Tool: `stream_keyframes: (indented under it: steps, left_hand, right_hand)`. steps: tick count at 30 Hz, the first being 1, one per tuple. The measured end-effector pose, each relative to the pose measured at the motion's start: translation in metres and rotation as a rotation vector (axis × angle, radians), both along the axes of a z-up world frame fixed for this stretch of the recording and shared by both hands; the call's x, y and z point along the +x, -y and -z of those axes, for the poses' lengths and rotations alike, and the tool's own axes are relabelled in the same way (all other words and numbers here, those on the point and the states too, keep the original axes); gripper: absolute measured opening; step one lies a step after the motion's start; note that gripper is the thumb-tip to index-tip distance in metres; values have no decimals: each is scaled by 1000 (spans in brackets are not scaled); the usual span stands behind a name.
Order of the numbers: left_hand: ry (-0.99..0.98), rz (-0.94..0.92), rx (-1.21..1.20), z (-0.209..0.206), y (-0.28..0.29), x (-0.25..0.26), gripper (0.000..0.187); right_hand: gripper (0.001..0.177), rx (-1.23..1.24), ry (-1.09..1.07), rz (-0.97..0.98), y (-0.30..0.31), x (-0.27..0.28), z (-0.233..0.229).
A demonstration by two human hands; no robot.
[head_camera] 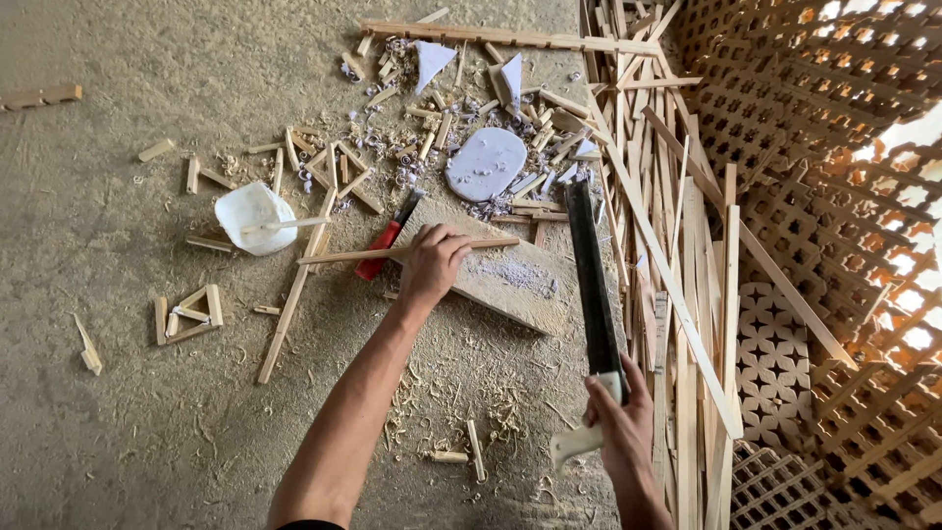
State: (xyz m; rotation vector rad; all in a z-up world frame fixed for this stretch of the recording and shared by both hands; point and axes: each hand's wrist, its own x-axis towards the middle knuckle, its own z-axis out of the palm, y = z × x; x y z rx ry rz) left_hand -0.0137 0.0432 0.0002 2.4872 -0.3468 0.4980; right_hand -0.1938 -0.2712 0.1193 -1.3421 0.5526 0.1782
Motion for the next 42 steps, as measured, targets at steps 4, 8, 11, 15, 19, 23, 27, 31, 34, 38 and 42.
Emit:
stream_keyframes:
  steps: [4, 8, 11, 15, 19, 23, 27, 31, 34, 38, 42]
  left_hand:
    - [-19, -19, -26, -5, 11, -3, 22]
    - [-43, -105, -97, -5, 35, 2, 21]
    - [-46, -129, -108, -3, 49, 7, 22]
    - [-27, -136, -134, -8, 64, 9, 17]
    - [-14, -141, -119, 13, 50, 8, 18]
    - [-47, -132, -121, 16, 38, 9, 19]
    - [-45, -150, -109, 9, 38, 8, 20]
    - [11, -171, -95, 6, 43, 4, 20]
    - [22, -175, -87, 3, 45, 5, 16]
    - [25, -199, -65, 2, 46, 4, 16]
    - [-52, -190, -46, -3, 45, 4, 10]
  right_hand:
    - [65, 39, 50, -42, -20, -17, -13]
    - [67, 125, -30, 37, -36, -10, 14]
    - [65, 227, -17, 114, -63, 5, 5]
    - [67, 211, -56, 116, -92, 30, -4]
    - [56, 89, 17, 41, -85, 49, -12]
    - [56, -1, 86, -8, -69, 63, -37]
    - [56, -231, 218, -110, -51, 62, -6]
    - [58, -424, 222, -227, -66, 63, -2]
    - [62, -517, 270, -369, -90, 79, -3]
    - [60, -651, 355, -483, -114, 93, -9]
    - [66, -806, 444, -547, -123, 92, -31]
